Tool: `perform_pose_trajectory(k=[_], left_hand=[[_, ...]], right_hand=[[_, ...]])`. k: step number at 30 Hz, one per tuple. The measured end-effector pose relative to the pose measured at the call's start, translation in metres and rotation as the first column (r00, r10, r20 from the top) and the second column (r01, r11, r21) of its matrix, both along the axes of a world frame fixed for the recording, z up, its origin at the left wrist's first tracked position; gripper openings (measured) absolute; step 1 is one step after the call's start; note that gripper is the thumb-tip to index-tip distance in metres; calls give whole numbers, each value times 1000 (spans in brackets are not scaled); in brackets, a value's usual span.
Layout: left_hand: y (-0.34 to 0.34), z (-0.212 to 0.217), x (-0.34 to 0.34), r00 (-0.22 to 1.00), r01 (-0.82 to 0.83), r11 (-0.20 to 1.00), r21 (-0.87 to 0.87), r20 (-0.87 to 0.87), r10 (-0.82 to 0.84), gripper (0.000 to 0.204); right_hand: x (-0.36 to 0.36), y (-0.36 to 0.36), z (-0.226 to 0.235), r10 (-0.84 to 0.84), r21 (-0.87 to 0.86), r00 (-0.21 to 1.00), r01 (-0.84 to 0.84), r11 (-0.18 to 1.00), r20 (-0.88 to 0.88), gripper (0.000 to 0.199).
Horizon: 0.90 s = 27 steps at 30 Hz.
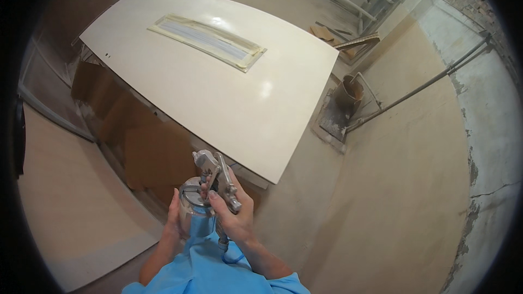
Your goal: The person uses a spray gun to apply white paint to a large flat panel. They move the spray gun in steady horizontal passes across the surface, covering the area methodically.
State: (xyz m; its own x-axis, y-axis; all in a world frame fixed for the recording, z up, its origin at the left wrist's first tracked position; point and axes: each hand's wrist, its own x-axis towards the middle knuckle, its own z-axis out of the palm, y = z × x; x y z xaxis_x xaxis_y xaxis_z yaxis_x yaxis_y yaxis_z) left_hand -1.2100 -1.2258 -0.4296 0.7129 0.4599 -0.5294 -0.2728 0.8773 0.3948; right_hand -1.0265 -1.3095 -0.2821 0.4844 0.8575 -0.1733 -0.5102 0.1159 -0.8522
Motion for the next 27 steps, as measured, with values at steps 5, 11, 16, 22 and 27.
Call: perform_pose_trajectory(k=[5, 11, 16, 22, 27], left_hand=[[38, -14, -17, 960, -138, 971, -197, 213, 180, 65], [175, 25, -31, 969, -116, 992, 57, 224, 101, 64], [251, 42, -16, 978, -6, 996, -89, 206, 24, 75], [243, -14, 5, 953, 287, 958, 14, 96, -287, 83], [245, -31, -6, 84, 902, 34, 431, -99, -992, 70]], right_hand=[[-36, 69, -24, -31, 21, 996, 29, 999, 82, 61], [-58, 178, -9, -46, 157, 986, 20, 987, 163, 53], [-49, 225, 14, -108, 162, 981, 82, 983, 162, 59], [-56, 232, 44, -543, 167, 780, 518, 839, 311, 38], [-59, 232, 58, -768, 127, 377, 854, 505, 518, 36]])
